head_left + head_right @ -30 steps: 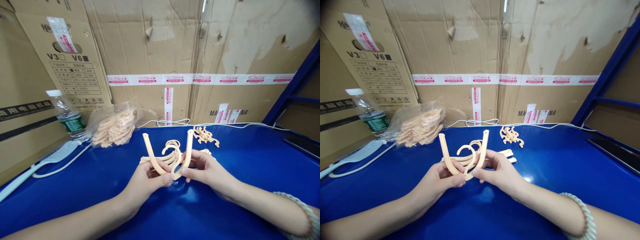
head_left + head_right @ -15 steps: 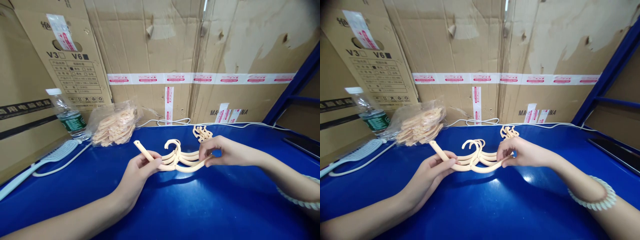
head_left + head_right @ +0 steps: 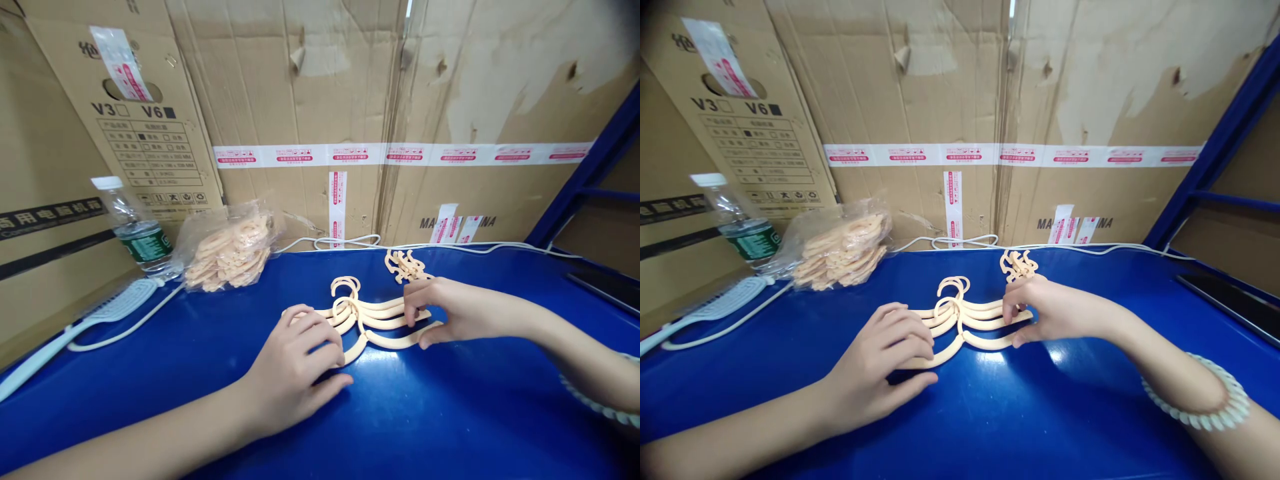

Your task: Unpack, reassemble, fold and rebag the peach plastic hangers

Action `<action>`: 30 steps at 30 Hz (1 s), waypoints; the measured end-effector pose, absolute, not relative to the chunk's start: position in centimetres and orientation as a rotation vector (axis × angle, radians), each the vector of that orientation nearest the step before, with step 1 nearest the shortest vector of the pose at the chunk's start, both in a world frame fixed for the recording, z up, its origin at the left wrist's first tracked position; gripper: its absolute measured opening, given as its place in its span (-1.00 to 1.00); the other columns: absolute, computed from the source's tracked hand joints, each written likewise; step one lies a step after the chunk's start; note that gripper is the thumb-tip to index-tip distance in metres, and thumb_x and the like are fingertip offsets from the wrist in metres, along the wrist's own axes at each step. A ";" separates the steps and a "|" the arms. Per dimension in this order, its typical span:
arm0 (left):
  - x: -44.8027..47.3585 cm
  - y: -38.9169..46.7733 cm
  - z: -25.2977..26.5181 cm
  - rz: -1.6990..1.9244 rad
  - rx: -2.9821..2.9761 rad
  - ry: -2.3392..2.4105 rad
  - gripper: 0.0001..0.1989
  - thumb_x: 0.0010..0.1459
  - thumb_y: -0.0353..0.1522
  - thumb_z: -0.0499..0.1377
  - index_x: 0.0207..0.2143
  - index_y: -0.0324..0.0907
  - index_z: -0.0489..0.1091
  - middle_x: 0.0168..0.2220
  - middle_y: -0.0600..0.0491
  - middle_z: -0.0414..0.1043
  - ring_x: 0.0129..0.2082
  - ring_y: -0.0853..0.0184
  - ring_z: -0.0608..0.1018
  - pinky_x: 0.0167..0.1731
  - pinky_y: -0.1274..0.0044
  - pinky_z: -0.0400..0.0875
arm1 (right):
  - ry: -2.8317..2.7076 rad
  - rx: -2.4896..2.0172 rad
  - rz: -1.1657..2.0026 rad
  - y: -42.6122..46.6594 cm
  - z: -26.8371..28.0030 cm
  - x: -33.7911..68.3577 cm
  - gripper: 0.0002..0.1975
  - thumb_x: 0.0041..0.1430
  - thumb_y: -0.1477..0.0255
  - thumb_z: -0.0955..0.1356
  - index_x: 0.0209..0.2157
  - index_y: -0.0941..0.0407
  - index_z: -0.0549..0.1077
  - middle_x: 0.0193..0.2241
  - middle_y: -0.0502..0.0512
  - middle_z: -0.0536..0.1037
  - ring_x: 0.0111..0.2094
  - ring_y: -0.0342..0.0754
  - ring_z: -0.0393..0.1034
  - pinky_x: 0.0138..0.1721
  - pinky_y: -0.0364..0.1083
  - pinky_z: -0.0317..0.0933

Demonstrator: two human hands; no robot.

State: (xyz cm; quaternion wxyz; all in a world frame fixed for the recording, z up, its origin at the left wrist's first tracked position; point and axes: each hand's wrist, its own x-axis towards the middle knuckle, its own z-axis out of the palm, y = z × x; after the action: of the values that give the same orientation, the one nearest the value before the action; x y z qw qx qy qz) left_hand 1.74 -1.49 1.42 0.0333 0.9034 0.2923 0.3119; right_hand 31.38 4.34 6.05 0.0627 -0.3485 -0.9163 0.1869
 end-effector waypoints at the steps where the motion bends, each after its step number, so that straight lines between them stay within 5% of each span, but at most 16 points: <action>1: 1.8 -1.5 1.3 0.888 2.849 0.869 -0.95 0.21 -0.37 0.20 -0.35 -0.12 0.43 -0.31 0.04 0.53 -0.24 0.21 0.49 -0.01 0.29 0.20 | -2.779 -1.052 0.577 4.2 5.9 31.3 -0.81 0.10 0.26 0.44 -0.35 0.10 0.53 -0.34 0.07 0.53 -0.30 -0.04 0.42 -0.25 -0.08 0.25; 11: 1.5 -1.4 1.2 0.655 2.976 1.031 -0.83 0.26 -0.34 0.10 -0.23 -0.15 0.48 -0.22 -0.07 0.55 -0.18 0.13 0.52 -0.02 0.23 0.25 | -2.715 -1.168 0.271 4.6 5.1 30.8 -0.85 0.19 0.46 0.30 -0.43 0.12 0.47 -0.41 0.09 0.52 -0.37 -0.06 0.39 -0.31 -0.09 0.22; 16: 1.6 -1.6 1.2 0.685 2.900 1.106 -0.72 0.24 -0.27 0.14 -0.05 -0.20 0.43 -0.02 -0.12 0.50 0.01 0.05 0.45 0.05 0.21 0.24 | -2.582 -1.183 0.257 4.6 5.1 30.9 -0.67 0.32 0.30 0.21 -0.03 0.16 0.44 -0.07 0.25 0.54 -0.05 0.09 0.42 -0.03 0.06 0.29; 22: 1.7 -2.4 0.8 0.464 2.854 1.155 -0.35 0.28 -0.06 0.06 0.32 -0.14 0.09 0.35 -0.09 0.06 0.33 -0.04 0.10 0.26 0.09 -0.04 | -2.661 -1.218 0.205 2.2 3.4 28.9 -0.25 0.28 0.08 0.23 0.32 0.28 0.09 0.31 0.44 0.10 0.32 0.31 0.00 0.26 0.27 0.01; 26: 1.6 -2.4 0.1 0.433 2.762 1.239 -0.35 0.29 -0.02 0.03 0.33 -0.06 0.07 0.36 -0.04 0.04 0.34 0.00 0.10 0.28 0.09 -0.09 | -2.747 -1.247 0.274 1.6 1.7 27.7 -0.26 0.33 0.07 0.17 0.34 0.28 0.04 0.34 0.45 -0.03 0.36 0.32 -0.21 0.28 0.36 -0.15; 30: 1.1 -1.6 0.1 0.397 2.720 1.238 -0.34 0.29 -0.02 0.02 0.35 0.00 0.00 0.37 -0.03 -0.01 0.36 -0.01 0.06 0.28 0.05 -0.13 | -2.720 -1.215 0.242 2.2 0.7 27.2 -0.40 0.37 0.31 0.14 0.35 0.29 0.01 0.34 0.46 -0.05 0.36 0.29 -0.23 0.28 0.35 -0.14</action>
State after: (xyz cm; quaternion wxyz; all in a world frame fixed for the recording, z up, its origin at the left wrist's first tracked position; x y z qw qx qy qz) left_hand 1.10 -1.63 0.12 0.0633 0.9004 0.4099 0.1313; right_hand 27.23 2.21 0.73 0.0764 -0.4054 -0.9074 0.0809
